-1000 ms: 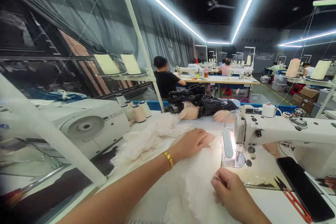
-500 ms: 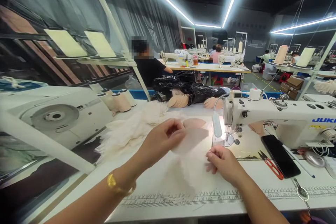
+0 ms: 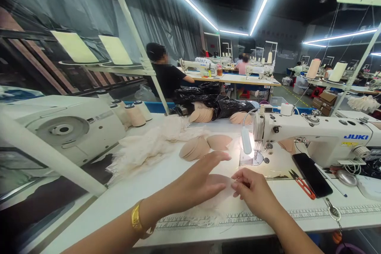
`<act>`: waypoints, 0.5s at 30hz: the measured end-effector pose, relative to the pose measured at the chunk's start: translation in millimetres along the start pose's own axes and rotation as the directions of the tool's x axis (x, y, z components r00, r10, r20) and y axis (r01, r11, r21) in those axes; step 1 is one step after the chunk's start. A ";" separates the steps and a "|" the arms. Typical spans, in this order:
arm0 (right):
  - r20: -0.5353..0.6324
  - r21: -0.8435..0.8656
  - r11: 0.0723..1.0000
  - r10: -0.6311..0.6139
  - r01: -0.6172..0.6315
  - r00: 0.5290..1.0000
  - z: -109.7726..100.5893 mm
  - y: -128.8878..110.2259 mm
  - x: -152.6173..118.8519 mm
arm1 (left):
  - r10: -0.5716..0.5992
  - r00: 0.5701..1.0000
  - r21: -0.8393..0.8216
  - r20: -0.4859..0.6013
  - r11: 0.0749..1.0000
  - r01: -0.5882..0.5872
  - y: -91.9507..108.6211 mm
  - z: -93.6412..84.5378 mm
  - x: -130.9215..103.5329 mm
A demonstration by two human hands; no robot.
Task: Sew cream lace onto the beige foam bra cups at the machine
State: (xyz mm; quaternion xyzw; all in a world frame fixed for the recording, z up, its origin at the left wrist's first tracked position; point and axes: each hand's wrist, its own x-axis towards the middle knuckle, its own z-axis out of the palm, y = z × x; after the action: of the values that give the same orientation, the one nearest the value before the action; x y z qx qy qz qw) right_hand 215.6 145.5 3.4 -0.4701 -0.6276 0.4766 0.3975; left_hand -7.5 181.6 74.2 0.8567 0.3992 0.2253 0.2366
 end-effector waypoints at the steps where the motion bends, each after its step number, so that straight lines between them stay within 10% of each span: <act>1: 0.006 -0.092 0.995 -0.035 0.035 0.999 -0.4 -4.0 -3.6 | 0.045 0.993 -0.011 0.108 0.999 -0.044 3.0 -3.7 3.2; 5: -0.064 -0.517 0.794 -0.408 0.320 0.911 -6.2 -20.7 -10.8 | 0.037 0.922 0.005 0.386 0.999 -0.042 5.9 -19.1 21.2; 9: -0.086 -0.753 0.454 -0.786 0.476 0.613 -8.5 -31.0 -1.7 | 0.153 0.987 0.125 0.054 0.979 -0.158 -10.4 -24.6 33.6; 11: -0.058 -0.772 0.365 -0.855 0.520 0.515 -9.9 -26.2 6.9 | 0.366 0.923 0.326 -0.122 0.893 -0.311 -20.5 -20.6 32.4; 13: 0.040 -0.788 0.283 -0.863 0.547 0.504 -15.4 -12.9 16.4 | 0.561 0.818 0.528 -0.129 0.737 -0.422 -28.4 -11.8 28.1; 15: 0.188 -0.794 0.211 -0.807 0.570 0.560 -26.5 4.6 25.3 | 0.601 0.799 0.584 0.000 0.649 -0.488 -32.6 0.8 24.8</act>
State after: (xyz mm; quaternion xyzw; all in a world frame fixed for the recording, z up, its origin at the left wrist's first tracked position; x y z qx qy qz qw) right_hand 235.5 176.5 6.3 -0.3171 -0.8479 -0.1521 0.3967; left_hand -11.5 219.6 59.4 0.9407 0.1908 0.2418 -0.1424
